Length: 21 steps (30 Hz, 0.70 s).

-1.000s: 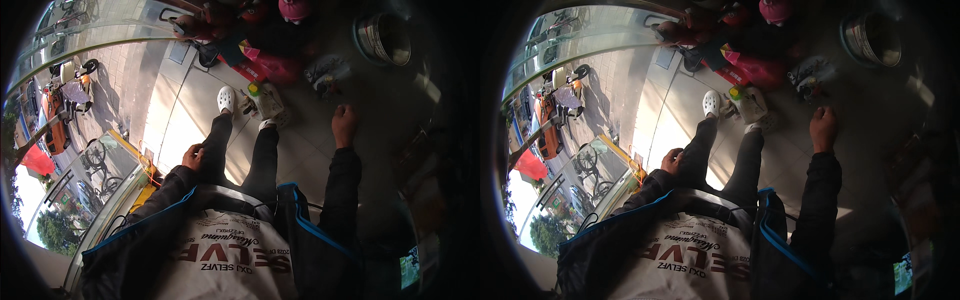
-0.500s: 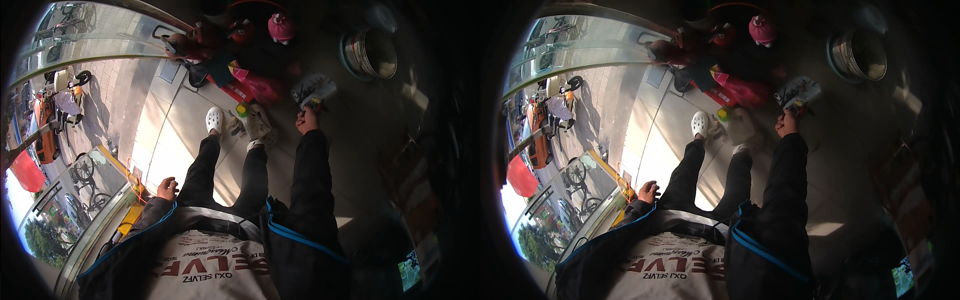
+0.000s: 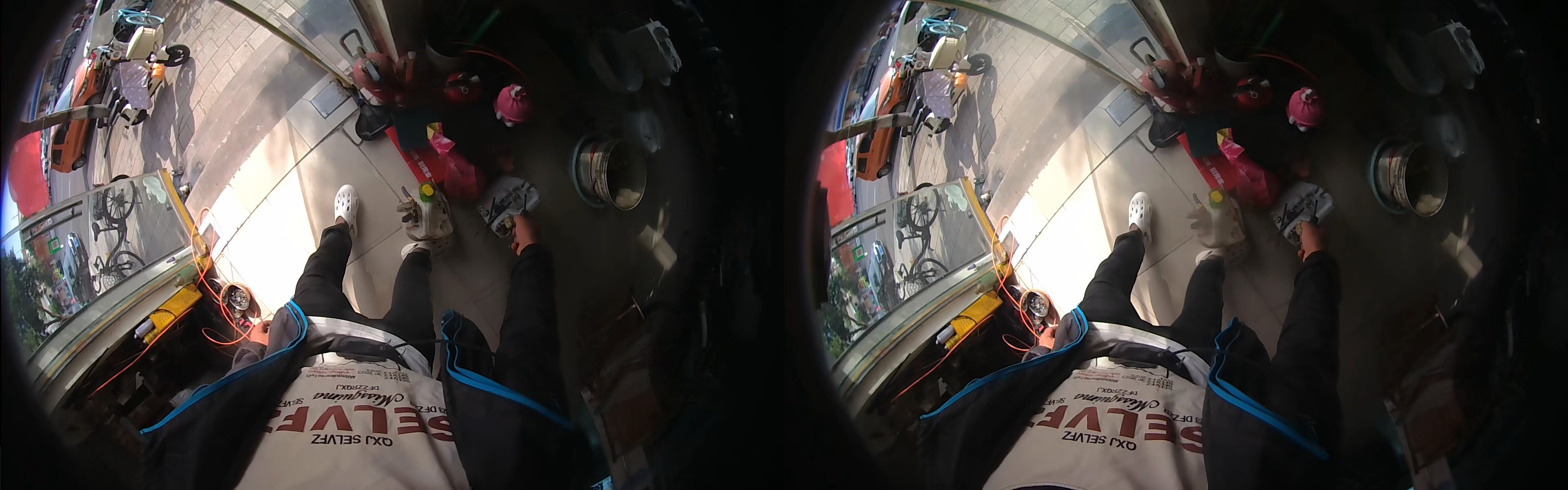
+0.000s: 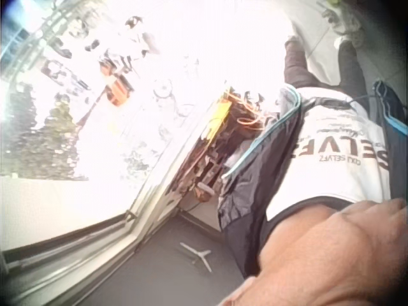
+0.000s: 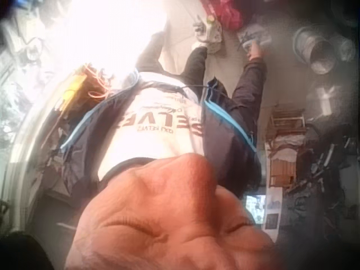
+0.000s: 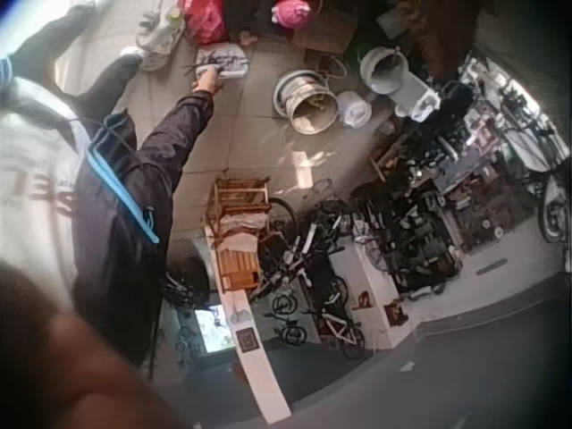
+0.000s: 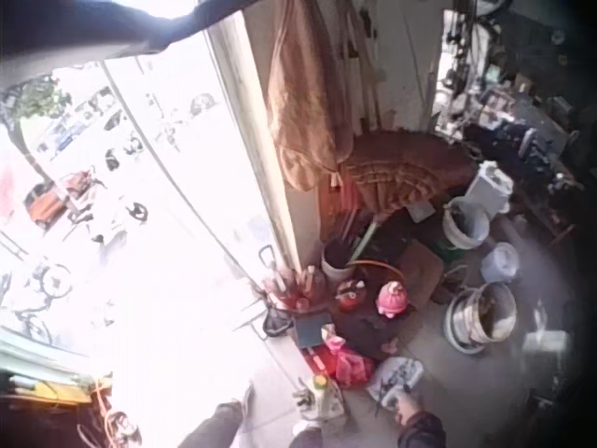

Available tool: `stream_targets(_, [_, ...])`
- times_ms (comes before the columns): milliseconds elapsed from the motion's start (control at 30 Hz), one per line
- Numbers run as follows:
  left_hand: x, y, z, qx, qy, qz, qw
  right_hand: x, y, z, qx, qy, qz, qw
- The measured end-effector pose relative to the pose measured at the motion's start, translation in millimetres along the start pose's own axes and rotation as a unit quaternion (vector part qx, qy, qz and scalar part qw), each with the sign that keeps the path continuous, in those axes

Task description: The person works on a bicycle cable and housing on a tiled floor. They use pliers and a screwdriver to strip and adjust the cable, then use a rotary tool to grind the cable end. The person handles small metal ferrules and assembles the cable end.

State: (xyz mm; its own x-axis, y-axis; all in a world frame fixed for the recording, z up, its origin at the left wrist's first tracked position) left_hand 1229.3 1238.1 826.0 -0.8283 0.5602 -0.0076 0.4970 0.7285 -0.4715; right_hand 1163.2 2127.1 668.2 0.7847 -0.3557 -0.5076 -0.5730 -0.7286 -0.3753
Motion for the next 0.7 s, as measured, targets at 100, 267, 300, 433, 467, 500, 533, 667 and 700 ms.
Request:
stream_targets(100, [-20, -4, 51, -0.011, -0.003, -0.107, 0.994, 6, 53, -53, -0.056, 0.012, -0.029, 0.998])
stream_targets(267, [103, -12, 58, 0.097, 0.034, -0.047, 0.994, 1, 150, -154, -0.121, -0.025, -0.111, 0.986])
stream_targets(300, [88, -14, 71, 0.107, 0.030, -0.060, 0.992, -4, 183, -175, -0.111, -0.024, -0.153, 0.982])
stream_targets(433, [126, -88, 99, 0.076, -0.040, -0.173, 0.981, -35, 264, -239, -0.107, -0.146, -0.339, 0.923])
stream_targets(467, [119, -104, 123, 0.069, 0.019, -0.150, 0.986, -50, 288, -257, -0.098, -0.157, -0.397, 0.899])
stream_targets(500, [112, -121, 122, 0.081, -0.007, -0.212, 0.974, -70, 315, -274, -0.123, -0.218, -0.408, 0.878])
stream_targets(533, [125, -134, 132, 0.093, -0.021, -0.263, 0.960, -92, 336, -282, -0.140, -0.276, -0.405, 0.861])
stream_targets(667, [119, -184, 174, 0.099, -0.028, -0.351, 0.931, -168, 445, -294, -0.160, -0.380, -0.405, 0.816])
stream_targets(700, [115, -193, 186, 0.109, -0.040, -0.361, 0.925, -192, 477, -303, -0.202, -0.427, -0.488, 0.734])
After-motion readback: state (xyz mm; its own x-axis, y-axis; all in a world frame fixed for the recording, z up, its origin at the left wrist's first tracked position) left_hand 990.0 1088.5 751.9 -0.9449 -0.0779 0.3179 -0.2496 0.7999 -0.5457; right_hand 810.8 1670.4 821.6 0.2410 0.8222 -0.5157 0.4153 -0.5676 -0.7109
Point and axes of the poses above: each hand's wrist, its own z-axis towards the middle knuckle, its own y-axis out of the palm, x = y × z, the point moved 4 cm from there along z, towards the middle knuckle, and after that the axes turned 15 degrees about -y, right-handed, at the moved point
